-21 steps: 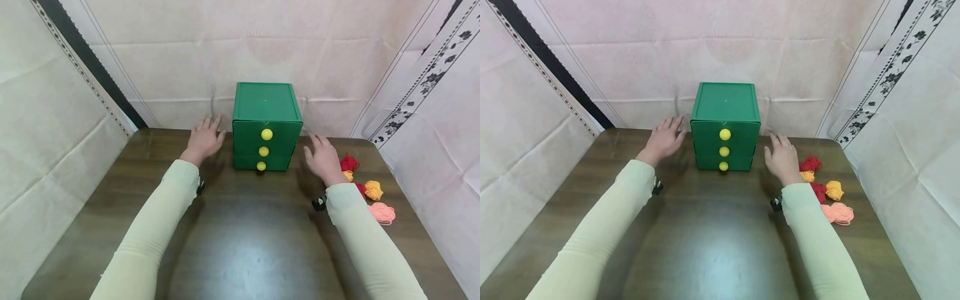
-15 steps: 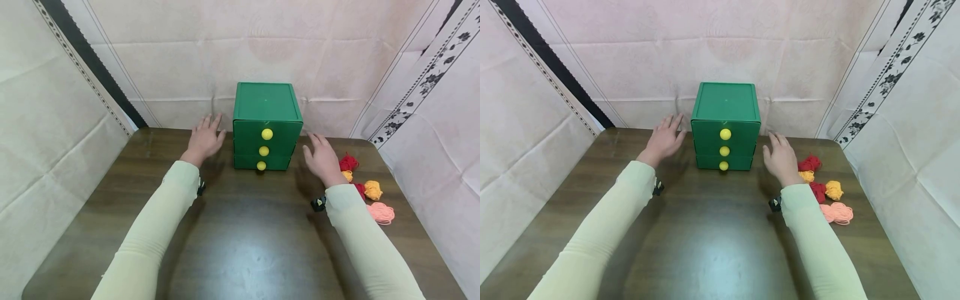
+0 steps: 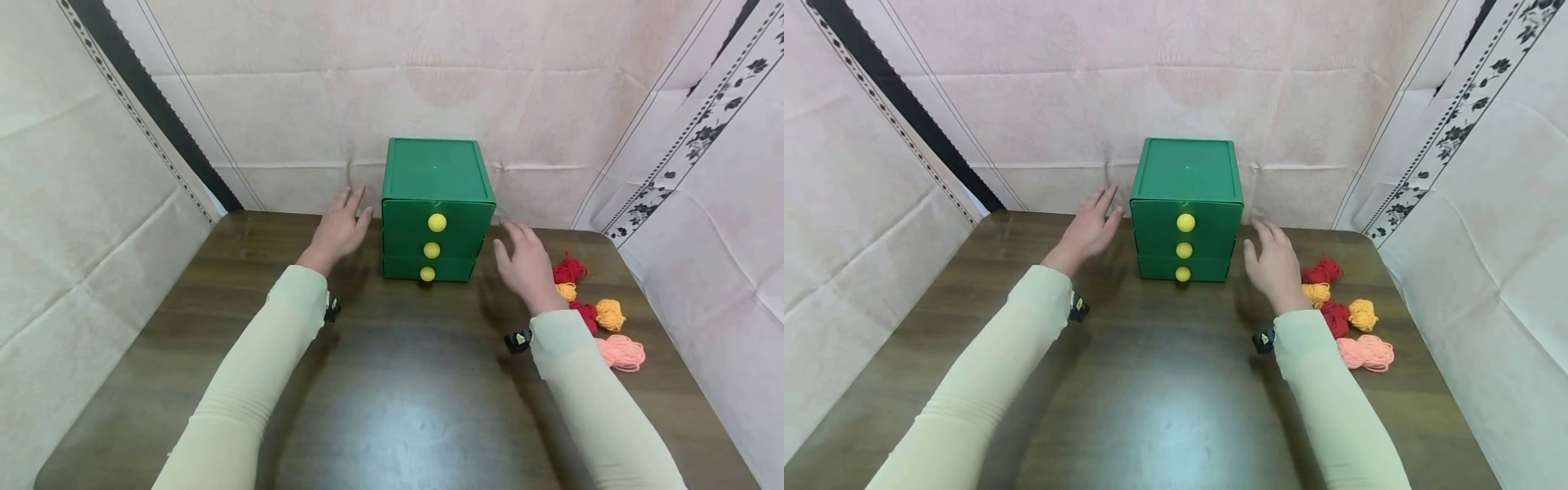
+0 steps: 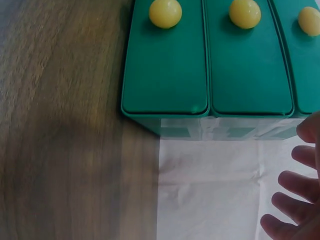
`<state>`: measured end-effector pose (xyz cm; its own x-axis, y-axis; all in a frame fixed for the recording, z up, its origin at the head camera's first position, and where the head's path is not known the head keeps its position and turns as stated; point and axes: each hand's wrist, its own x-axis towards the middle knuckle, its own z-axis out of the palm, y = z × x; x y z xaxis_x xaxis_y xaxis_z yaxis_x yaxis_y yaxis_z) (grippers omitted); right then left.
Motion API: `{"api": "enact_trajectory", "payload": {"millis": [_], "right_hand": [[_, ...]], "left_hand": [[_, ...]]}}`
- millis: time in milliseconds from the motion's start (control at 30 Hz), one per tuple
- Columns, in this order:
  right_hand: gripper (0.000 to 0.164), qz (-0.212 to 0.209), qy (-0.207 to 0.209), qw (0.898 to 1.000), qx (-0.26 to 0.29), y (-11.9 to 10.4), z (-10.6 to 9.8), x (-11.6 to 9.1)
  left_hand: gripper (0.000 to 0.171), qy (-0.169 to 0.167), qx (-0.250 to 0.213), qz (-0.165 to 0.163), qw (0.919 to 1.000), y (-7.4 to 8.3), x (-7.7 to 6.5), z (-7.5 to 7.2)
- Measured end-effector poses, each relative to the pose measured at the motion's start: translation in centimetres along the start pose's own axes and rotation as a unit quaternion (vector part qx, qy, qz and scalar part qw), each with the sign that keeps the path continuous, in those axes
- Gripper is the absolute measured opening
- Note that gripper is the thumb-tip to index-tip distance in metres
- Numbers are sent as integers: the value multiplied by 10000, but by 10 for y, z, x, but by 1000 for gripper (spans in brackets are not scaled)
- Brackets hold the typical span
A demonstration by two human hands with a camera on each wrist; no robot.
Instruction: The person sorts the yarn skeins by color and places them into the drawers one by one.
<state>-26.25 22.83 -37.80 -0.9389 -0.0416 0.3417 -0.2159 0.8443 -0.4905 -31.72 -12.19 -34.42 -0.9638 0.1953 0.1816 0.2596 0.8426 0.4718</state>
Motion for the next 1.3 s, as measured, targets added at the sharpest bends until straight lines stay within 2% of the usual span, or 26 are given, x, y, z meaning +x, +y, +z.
{"api": "enact_trajectory", "payload": {"millis": [300,567,933,1300], "right_hand": [[49,-127,398,9984,385,-11,0,-3],[47,-116,595,9961,639,-20,-2,-4],[50,-58,621,9906,1214,-29,-2,-5],[54,181,462,9832,1755,-32,3,-6]], "left_hand": [[60,12,-749,1,9972,4,2,-1],[63,-32,-1419,-150,9898,12,5,-5],[59,-343,-2063,-357,9772,24,14,-8],[51,-605,-2314,-246,9707,34,19,-10]]}}
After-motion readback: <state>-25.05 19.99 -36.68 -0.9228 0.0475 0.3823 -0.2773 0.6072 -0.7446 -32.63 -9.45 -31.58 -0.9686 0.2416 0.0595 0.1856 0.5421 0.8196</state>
